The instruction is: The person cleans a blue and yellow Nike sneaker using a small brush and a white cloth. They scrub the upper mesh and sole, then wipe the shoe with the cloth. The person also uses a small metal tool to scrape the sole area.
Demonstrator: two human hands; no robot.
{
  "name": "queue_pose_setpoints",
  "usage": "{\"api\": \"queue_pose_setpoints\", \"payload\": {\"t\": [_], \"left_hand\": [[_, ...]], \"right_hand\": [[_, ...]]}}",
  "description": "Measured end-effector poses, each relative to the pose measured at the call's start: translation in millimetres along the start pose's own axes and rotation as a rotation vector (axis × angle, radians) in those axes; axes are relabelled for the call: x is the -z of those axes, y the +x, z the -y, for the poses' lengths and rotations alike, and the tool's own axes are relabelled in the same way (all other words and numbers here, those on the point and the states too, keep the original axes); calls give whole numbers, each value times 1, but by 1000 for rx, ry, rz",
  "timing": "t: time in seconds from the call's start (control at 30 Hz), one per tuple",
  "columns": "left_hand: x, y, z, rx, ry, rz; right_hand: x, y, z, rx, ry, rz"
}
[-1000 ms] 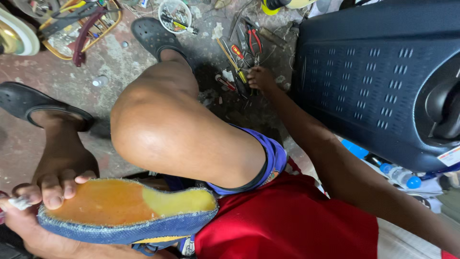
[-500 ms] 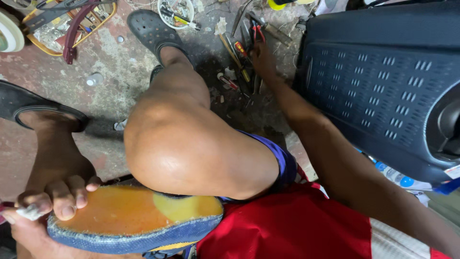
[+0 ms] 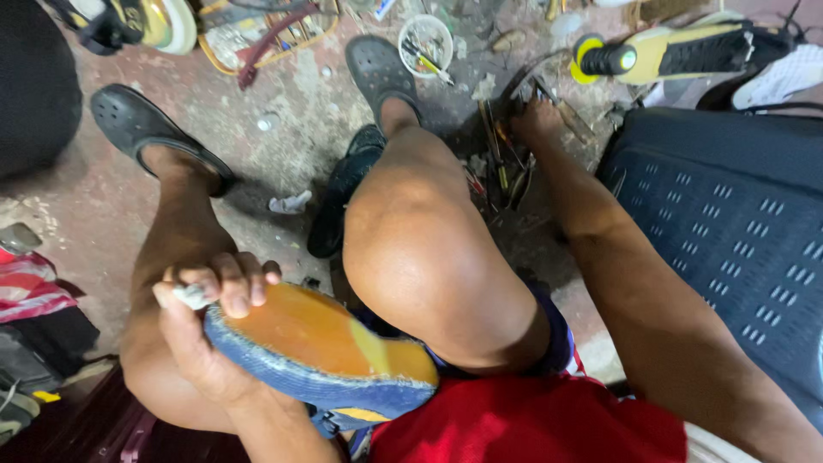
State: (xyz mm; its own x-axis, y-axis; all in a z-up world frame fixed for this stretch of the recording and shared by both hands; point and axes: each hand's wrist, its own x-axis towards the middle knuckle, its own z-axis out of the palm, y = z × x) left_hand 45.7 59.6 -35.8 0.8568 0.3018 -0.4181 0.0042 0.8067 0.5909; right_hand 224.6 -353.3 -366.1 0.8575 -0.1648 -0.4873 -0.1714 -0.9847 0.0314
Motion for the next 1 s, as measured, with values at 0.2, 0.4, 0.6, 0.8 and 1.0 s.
{"api": "queue_pose_setpoints", "payload": {"t": [0.2, 0.4, 0.6, 0.8, 1.0], "left_hand": [[-13, -2, 10, -22, -27, -18], [-21, 8, 16, -262, 246, 75], [-39, -12, 18, -824, 493, 55], [-55, -54, 14, -452, 292, 150], [-79, -79, 34, -19, 508, 289]], "right_hand": [[-1, -15, -25, 2, 50, -54], [-13, -42, -74, -329, 693, 348], [42, -95, -48, 37, 1427, 254], [168, -187, 0, 474, 1541, 382], [232, -257, 40, 858, 1825, 1172]]}}
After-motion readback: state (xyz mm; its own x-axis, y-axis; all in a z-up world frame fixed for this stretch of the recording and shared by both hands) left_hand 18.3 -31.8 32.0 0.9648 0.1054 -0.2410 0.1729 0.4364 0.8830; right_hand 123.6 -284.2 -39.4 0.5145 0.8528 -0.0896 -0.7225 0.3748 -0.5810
